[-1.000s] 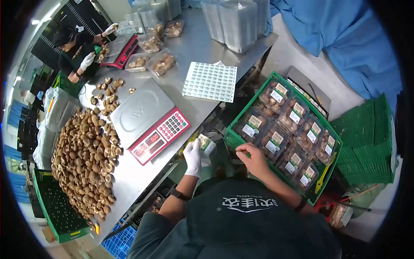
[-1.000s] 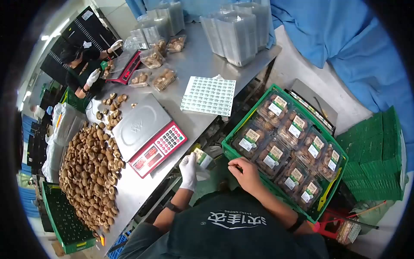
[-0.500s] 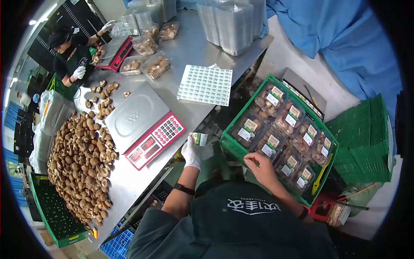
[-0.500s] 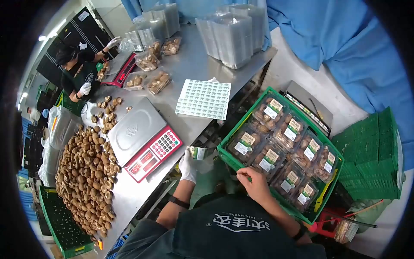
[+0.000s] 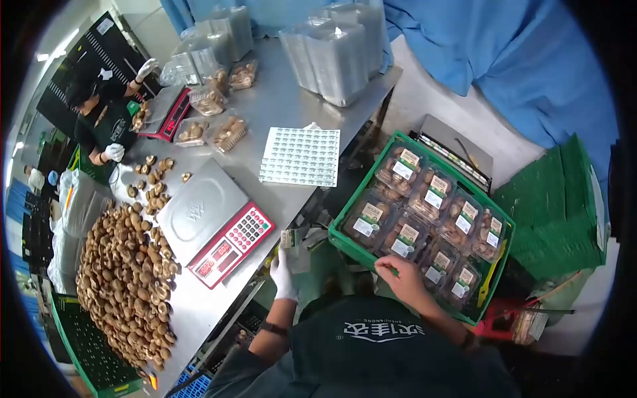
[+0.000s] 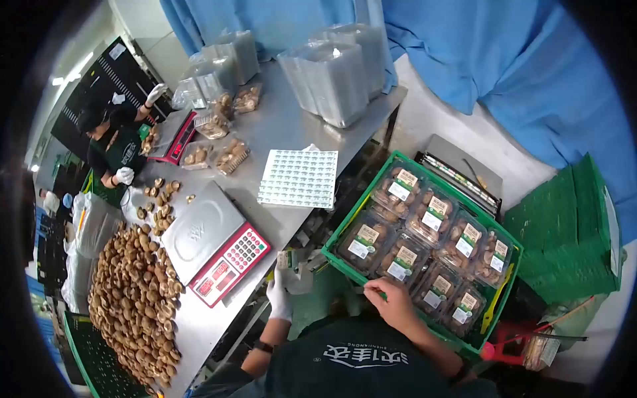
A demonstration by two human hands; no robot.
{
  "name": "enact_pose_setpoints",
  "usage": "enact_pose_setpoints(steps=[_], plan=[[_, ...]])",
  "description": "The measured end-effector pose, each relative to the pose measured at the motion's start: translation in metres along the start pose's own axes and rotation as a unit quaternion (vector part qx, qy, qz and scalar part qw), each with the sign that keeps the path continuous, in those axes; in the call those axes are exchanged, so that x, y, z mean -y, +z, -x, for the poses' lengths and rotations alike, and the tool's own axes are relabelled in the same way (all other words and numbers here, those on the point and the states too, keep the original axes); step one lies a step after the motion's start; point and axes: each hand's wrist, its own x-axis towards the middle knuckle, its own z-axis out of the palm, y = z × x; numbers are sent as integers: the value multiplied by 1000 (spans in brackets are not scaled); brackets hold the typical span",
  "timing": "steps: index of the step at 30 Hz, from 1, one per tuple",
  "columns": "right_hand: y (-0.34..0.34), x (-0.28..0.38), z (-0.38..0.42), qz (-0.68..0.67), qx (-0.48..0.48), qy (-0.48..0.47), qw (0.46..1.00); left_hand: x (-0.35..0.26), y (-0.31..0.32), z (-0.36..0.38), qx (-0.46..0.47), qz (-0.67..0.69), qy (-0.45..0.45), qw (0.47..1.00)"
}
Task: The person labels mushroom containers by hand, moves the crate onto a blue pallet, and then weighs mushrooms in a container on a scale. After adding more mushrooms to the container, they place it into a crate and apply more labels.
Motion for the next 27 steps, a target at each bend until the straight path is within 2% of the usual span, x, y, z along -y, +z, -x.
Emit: enact_pose_setpoints(steps=[1, 3, 5, 7, 8, 11, 12, 13, 15, 17, 18, 19, 20, 21, 23, 24, 25, 27], plan=[[-5, -2, 4, -11, -18, 15, 1000, 2, -7, 9, 4, -43, 26, 999], [-15, -9, 14, -13, -39, 48, 998, 10, -8, 30, -47, -175, 100, 978], [-28, -22, 24, -41, -87, 86, 992, 14, -3, 41, 23, -174, 119, 977], [-47, -32, 32, -20, -140, 108, 984, -14, 32, 56, 92, -200, 145, 965], [-75, -46, 52, -16, -203, 136, 969, -32, 61, 41, 207, -224, 176, 936], [-136, -83, 84, 17, -348, 166, 923, -74, 142, 40, 246, -196, 272, 909], [-155, -98, 96, 53, -406, 127, 904, -71, 157, 17, 248, -261, 360, 861], [-173, -113, 110, 89, -458, 89, 880, -90, 181, 16, 245, -358, 443, 785], [-198, -123, 137, 204, -494, 150, 832, -99, 227, 5, 300, -353, 479, 745], [-213, -134, 150, 385, -448, 133, 796, -89, 276, -2, 324, -394, 541, 668], [-218, -145, 154, 380, -434, 169, 799, -83, 299, 1, 345, -397, 536, 661], [-219, -152, 152, 410, -451, 174, 774, -77, 322, 4, 364, -436, 519, 638], [-224, -158, 147, 428, -449, 178, 764, -70, 341, 8, 366, -477, 532, 596], [-231, -163, 136, 446, -451, 140, 760, -62, 361, 10, 364, -517, 545, 550], [-242, -142, 100, 444, -413, 61, 793, -43, 388, 15, 378, -559, 527, 517], [-244, -131, 82, 422, -365, 47, 829, -37, 396, 25, 379, -590, 529, 477], [-241, -126, 69, 454, -302, 51, 837, -31, 403, 35, 378, -619, 531, 438], [-223, -136, 53, 446, -216, 31, 868, -23, 402, 60, 414, -634, 514, 404]])
